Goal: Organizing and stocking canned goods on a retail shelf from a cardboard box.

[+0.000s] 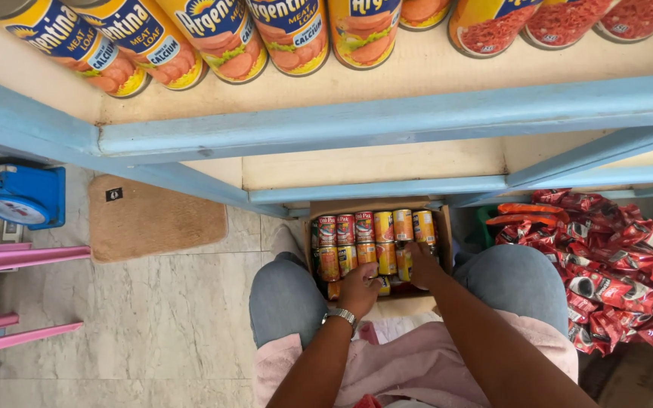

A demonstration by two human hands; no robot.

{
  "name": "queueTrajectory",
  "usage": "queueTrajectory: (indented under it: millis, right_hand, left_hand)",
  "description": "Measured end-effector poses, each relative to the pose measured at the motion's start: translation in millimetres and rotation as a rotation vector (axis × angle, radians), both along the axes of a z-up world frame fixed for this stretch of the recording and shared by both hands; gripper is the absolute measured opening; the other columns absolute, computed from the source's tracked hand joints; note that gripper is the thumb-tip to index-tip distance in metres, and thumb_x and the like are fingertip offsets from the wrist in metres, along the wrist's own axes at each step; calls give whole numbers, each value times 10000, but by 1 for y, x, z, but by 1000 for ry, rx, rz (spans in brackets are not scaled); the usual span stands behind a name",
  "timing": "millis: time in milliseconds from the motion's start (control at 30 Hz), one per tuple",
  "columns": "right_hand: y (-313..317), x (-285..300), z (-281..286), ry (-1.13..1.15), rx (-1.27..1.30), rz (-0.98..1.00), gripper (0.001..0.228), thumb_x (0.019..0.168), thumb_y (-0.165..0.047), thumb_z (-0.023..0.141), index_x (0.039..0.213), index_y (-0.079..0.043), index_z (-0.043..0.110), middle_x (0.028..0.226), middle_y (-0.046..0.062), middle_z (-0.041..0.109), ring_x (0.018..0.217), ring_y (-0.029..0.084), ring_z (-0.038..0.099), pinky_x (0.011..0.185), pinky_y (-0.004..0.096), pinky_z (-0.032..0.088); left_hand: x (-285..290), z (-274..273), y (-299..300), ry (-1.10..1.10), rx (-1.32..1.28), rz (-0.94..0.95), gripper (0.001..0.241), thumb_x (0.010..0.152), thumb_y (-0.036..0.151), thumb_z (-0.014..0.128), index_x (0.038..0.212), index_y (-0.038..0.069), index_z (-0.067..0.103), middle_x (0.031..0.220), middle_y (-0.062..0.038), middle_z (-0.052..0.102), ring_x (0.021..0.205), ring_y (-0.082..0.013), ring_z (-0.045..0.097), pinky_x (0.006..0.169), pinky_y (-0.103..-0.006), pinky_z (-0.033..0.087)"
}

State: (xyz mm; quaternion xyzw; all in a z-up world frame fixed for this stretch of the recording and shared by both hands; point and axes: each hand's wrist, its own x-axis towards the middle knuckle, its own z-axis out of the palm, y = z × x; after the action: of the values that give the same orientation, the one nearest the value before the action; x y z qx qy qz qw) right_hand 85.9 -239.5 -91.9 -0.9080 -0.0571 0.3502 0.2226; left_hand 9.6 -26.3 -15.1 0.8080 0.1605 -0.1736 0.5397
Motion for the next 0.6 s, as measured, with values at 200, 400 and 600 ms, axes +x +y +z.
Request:
queueTrajectory:
  millis: [200,400,600]
  right_hand:
    - [5,-7,-5,-224,125,83,532,740,-43,777,1219,-73,547,1276,181,578,1225,400,542,985,447,499]
    - [8,8,37,-36,281,-196,474,702,-159,875,1031,-90,542,978,109,694,952,271,691,849,404,552]
    - [27,21,70,260,522,-578,432,810,-261,850,1034,-72,533,971,112,678,870,215,705,751,376,583]
  left_hand:
    - [3,-24,-8,124,24,-37,445,871,216,733,1282,72,644,1197,-146,718,1107,-263,694,957,-374,549]
    - [-10,-106,-9,86,18,-68,521,874,215,735,1352,76,580,1243,-173,671,1160,-283,647,957,-403,533]
    - [4,-85,-6,162,-73,-1,462,907,165,719,1340,58,598,1148,-117,732,1031,-212,696,916,-362,553]
